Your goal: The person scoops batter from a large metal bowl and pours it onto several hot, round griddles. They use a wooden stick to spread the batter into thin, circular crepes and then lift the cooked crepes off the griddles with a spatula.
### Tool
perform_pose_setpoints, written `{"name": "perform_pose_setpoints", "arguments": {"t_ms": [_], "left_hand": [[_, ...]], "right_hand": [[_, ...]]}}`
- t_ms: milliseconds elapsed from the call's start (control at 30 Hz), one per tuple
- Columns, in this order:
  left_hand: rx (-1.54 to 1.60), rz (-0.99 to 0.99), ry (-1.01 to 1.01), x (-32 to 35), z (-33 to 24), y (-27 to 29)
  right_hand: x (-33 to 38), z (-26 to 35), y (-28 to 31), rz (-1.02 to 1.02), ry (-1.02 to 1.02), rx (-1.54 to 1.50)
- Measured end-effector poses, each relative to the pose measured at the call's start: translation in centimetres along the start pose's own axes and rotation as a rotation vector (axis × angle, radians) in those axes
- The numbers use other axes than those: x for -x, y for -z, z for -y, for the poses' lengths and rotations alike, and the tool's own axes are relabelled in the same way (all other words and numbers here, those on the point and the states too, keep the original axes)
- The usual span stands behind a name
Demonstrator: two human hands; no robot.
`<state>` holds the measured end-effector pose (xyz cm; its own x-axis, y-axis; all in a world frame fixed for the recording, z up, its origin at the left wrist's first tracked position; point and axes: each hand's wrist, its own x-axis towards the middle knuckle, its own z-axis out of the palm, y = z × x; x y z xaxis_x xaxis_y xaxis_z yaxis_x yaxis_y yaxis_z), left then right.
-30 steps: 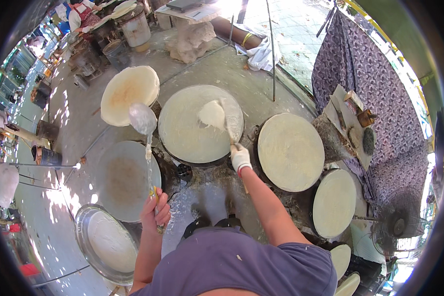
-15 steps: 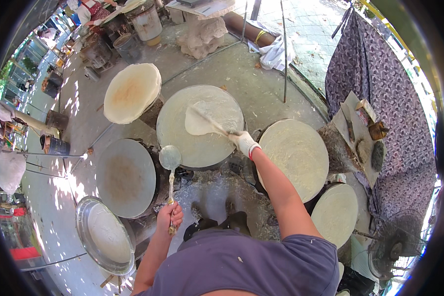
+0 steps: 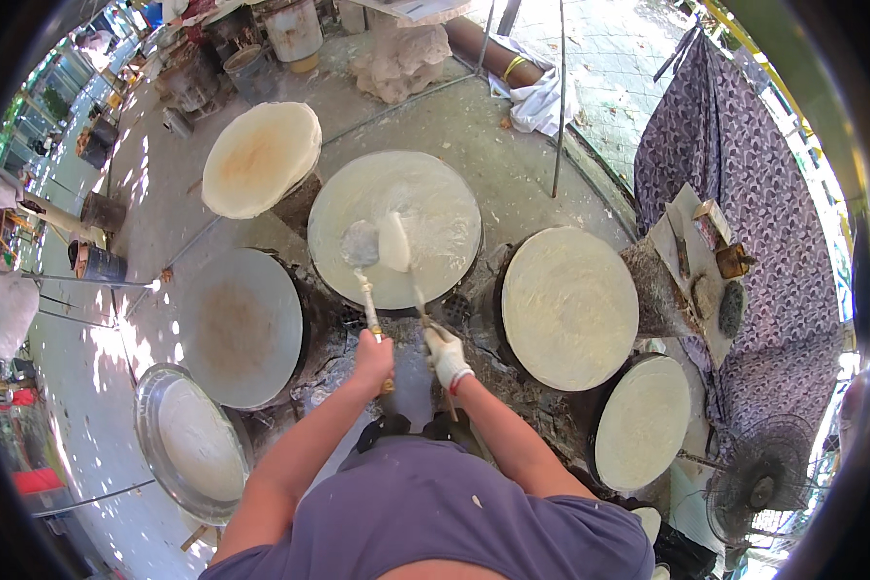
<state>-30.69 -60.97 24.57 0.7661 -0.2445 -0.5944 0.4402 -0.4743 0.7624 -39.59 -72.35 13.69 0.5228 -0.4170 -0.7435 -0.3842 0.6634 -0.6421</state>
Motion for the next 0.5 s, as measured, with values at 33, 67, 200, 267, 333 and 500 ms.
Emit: {"name": "perform_pose_setpoints", "arguments": {"t_ms": [33,67,200,267,333,500], "left_hand": [[0.067,0.07,-0.009,-0.2,0.1,-0.2],[0.136,0.137,-0.018,-0.6,-0.1,-0.3],[0.811,0.674,0.154,2.4,-5.2,8.0],[0.717,0.565,0.001,6.0,-4.7,9.7],[0.726,0.546,0.013,7.2,-4.8,9.2],[0.858,0.524,0.134,7.0,-4.2,9.8]], "right_hand": [[0.7,0.5,-0.2,0.049,0.018,0.007],[0.8,1.5,-0.6,0.099,0.036,0.016],[3.2,7.6,1.6,0.05,0.102,0.097],[2.5,9.0,1.4,-0.125,0.15,-0.165],[-2.1,7.7,1.3,-0.288,0.181,-0.108],[-4.3,6.3,3.5,0.244,0.189,0.386]]}}
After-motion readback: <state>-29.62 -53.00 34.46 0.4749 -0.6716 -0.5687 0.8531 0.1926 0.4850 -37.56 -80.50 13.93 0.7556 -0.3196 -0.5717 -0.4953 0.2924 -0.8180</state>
